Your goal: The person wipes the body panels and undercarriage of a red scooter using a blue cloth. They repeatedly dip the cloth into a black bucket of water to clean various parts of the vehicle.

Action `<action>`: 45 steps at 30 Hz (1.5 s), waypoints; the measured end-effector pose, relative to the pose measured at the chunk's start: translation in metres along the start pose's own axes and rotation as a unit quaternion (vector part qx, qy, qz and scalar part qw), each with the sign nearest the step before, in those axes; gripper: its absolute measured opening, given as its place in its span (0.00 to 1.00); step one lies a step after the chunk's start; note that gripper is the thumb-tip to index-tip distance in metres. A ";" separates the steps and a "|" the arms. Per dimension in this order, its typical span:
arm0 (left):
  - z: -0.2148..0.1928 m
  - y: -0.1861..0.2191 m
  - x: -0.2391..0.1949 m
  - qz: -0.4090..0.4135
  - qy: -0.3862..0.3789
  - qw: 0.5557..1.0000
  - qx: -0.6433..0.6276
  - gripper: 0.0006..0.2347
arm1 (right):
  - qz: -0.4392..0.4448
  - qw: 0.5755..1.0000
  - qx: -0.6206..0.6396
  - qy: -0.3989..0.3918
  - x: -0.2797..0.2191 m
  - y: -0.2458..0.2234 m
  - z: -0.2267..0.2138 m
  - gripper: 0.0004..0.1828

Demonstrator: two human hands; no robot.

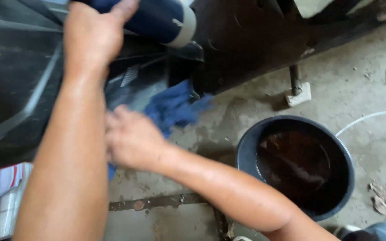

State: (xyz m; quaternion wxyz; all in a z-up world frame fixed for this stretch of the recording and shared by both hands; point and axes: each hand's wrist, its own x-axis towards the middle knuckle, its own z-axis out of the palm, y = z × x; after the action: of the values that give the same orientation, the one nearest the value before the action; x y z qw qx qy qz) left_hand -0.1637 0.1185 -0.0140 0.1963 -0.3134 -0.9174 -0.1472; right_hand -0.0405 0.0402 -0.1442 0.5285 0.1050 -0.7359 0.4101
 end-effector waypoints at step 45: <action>-0.010 -0.018 -0.068 0.109 0.107 0.946 0.286 0.32 | 0.488 0.863 0.131 -0.023 -0.086 0.171 0.002 0.16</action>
State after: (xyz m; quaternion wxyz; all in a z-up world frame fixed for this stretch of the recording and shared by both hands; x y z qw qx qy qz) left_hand -0.1235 0.0654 -0.0386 0.3893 -0.3246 -0.8549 0.1108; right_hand -0.1066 0.1246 -0.3028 0.2248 -0.1897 -0.6444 0.7058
